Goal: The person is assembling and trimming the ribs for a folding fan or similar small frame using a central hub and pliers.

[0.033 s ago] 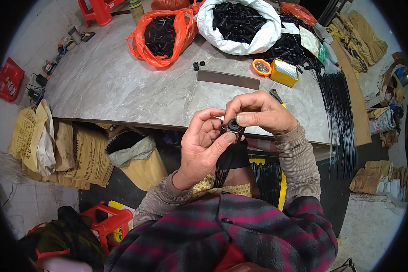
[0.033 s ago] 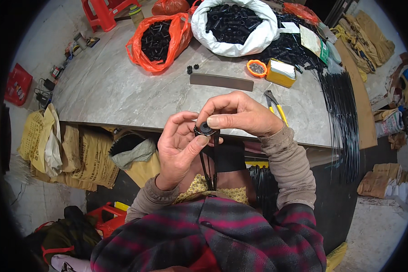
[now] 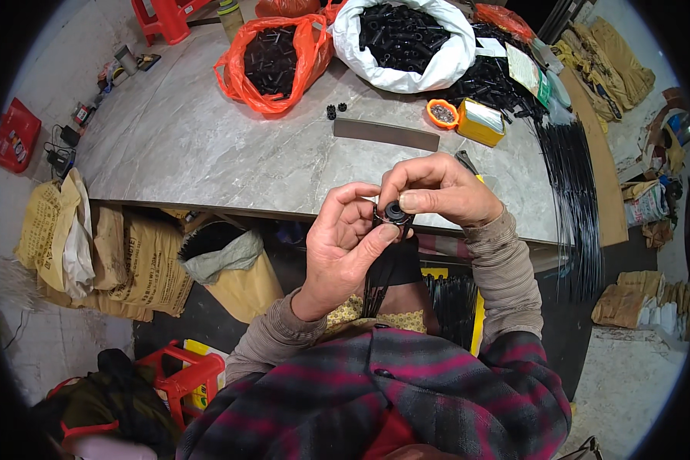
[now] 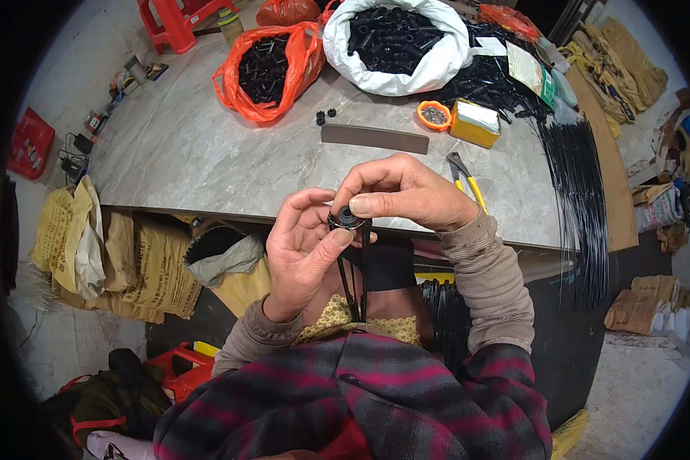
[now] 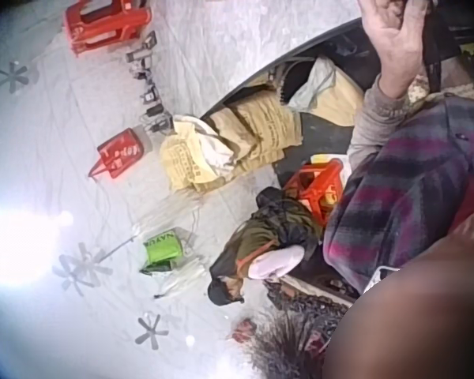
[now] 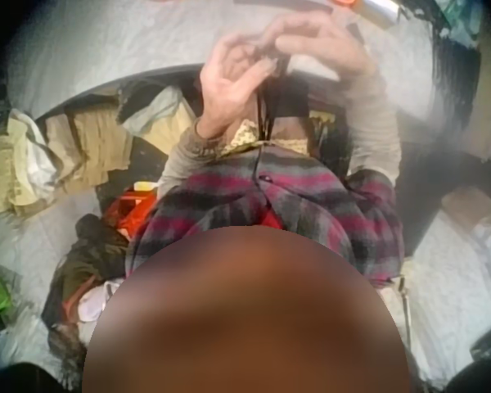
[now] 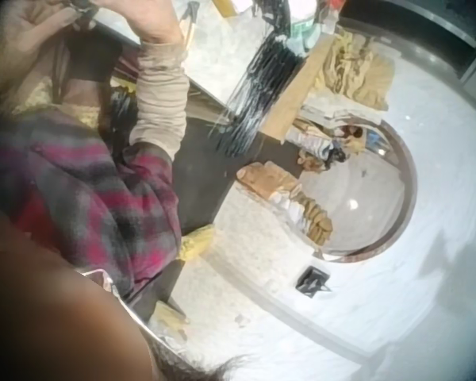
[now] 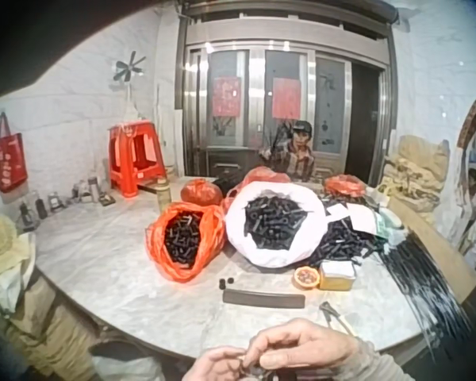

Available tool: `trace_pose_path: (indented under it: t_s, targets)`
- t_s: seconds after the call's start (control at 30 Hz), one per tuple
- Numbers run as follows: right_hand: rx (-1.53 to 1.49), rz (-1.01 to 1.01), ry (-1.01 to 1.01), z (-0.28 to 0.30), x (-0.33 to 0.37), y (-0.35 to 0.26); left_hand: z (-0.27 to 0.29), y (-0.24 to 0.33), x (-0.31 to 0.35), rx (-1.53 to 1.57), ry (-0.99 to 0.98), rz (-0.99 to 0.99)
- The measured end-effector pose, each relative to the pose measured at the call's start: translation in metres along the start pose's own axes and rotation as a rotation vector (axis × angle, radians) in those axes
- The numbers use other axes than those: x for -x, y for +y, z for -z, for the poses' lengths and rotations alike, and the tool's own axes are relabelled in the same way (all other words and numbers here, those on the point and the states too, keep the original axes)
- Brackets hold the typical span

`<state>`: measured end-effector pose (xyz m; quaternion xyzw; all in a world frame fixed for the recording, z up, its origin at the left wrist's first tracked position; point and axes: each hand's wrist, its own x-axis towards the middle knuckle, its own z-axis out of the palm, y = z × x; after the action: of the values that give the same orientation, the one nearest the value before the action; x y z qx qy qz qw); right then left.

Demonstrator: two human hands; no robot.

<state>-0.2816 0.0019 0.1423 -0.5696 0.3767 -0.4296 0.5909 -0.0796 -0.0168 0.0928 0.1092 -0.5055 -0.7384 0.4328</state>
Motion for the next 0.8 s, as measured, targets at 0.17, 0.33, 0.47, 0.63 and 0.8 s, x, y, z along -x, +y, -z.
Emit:
trace_pose_path:
  t_s: [0.17, 0.33, 0.47, 0.63, 0.8]
  targets:
    - [-0.054, 0.015, -0.013, 0.001, 0.0, 0.006, -0.002, 0.001, 0.001, -0.058, 0.009, -0.021]
    - [-0.048, 0.063, -0.039, 0.002, -0.004, 0.007, 0.002, 0.002, 0.003, -0.131, 0.014, -0.037]
    - [-0.106, -0.015, -0.027, 0.003, -0.007, 0.006, 0.007, 0.02, -0.004, -0.213, -0.059, 0.047]
    - [-0.144, -0.053, 0.046, -0.006, -0.008, 0.006, 0.014, 0.026, 0.001, -0.263, -0.081, 0.069]
    - [-0.168, 0.048, 0.264, -0.027, 0.001, 0.024, 0.019, 0.027, 0.004, -0.224, -0.046, 0.058]
